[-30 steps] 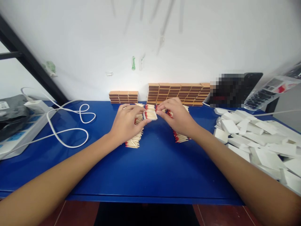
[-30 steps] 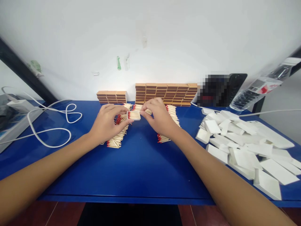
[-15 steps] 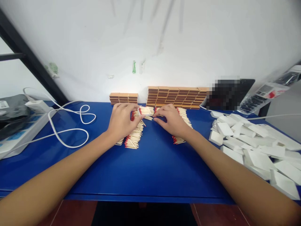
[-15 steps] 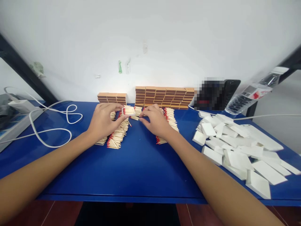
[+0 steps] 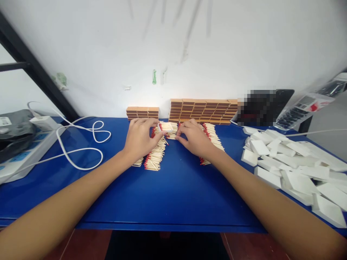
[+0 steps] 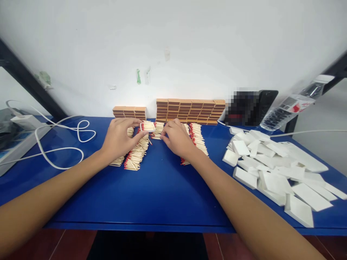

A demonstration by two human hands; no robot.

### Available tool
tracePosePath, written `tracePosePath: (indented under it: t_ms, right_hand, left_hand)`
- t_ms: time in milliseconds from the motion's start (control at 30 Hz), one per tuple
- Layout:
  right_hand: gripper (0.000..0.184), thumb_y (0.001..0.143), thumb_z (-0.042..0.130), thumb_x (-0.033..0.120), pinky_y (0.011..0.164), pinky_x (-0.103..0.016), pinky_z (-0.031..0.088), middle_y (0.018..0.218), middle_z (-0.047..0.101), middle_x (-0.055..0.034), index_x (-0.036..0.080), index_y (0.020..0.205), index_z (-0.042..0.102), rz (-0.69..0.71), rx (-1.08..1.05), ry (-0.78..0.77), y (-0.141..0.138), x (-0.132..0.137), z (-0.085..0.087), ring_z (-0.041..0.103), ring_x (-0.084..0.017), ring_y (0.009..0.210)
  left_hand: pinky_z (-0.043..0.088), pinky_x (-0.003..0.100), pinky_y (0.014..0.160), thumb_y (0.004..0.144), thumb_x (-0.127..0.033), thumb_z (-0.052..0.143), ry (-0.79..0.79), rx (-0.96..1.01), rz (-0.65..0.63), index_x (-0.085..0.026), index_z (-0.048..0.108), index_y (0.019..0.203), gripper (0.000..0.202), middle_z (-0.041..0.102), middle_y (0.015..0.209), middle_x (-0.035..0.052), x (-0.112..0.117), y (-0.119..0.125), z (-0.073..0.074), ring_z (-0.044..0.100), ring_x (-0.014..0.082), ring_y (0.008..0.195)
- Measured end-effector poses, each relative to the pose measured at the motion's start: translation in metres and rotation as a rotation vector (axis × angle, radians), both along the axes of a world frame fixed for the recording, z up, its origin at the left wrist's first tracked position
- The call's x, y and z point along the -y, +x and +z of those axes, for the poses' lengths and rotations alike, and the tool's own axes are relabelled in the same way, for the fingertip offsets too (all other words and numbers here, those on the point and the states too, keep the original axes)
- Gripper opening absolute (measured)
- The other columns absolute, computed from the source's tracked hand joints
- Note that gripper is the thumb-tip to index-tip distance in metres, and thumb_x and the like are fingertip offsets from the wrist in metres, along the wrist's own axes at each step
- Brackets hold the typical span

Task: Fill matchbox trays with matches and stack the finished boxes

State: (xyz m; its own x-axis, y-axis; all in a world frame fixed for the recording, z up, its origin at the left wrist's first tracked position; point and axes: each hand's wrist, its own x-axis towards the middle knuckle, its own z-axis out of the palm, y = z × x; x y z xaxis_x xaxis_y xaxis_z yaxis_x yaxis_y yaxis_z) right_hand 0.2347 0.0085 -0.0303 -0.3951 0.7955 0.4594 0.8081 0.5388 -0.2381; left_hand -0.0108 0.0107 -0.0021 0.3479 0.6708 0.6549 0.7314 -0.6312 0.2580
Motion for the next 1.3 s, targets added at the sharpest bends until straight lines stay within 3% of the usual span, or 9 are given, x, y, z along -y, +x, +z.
tracePosePath:
  t_ms: [333, 767, 1167, 1300]
  right_hand:
    - [0.016, 0.100, 0.070, 0.032, 0.097, -0.052, 0.044, 0.099, 0.072, -0.0118, 0.023, 0.089, 0.075, -0.038, -0.164, 0.088, 0.030, 0.001, 0.011, 0.055, -0.033, 0.106]
    - [0.006, 0.100, 0.073, 0.028, 0.099, -0.052, 0.047, 0.103, 0.073, -0.0083, 0.026, 0.095, 0.075, 0.143, -0.256, 0.116, 0.003, 0.022, 0.021, 0.058, -0.030, 0.108]
    - [0.013, 0.101, 0.063, 0.030, 0.100, -0.054, 0.045, 0.106, 0.076, -0.0105, 0.027, 0.100, 0.076, 0.100, -0.215, 0.062, 0.002, 0.028, 0.029, 0.058, -0.034, 0.110]
    - [0.016, 0.103, 0.060, 0.031, 0.101, -0.053, 0.044, 0.105, 0.076, -0.0107, 0.026, 0.101, 0.075, 0.077, -0.239, 0.079, 0.005, 0.024, 0.026, 0.059, -0.033, 0.110]
  left_hand:
    - [0.050, 0.051, 0.104, 0.092, -0.040, 0.088, -0.025, -0.063, -0.012, -0.020, 0.075, 0.113, 0.031, 0.085, 0.110, 0.0075, 0.001, 0.001, -0.003, 0.078, 0.0335, 0.111]
    - [0.047, 0.049, 0.109, 0.098, -0.050, 0.080, -0.055, -0.056, -0.178, -0.022, 0.074, 0.115, 0.033, 0.083, 0.119, 0.0071, 0.011, 0.009, -0.007, 0.076, 0.0300, 0.115]
    - [0.047, 0.049, 0.113, 0.096, -0.047, 0.082, -0.072, -0.052, -0.177, -0.024, 0.075, 0.116, 0.031, 0.084, 0.116, 0.0054, 0.014, 0.009, -0.005, 0.076, 0.0291, 0.115]
    - [0.048, 0.050, 0.111, 0.095, -0.046, 0.084, -0.055, -0.037, -0.117, -0.025, 0.075, 0.116, 0.031, 0.084, 0.115, 0.0055, 0.012, 0.008, -0.005, 0.076, 0.0308, 0.116]
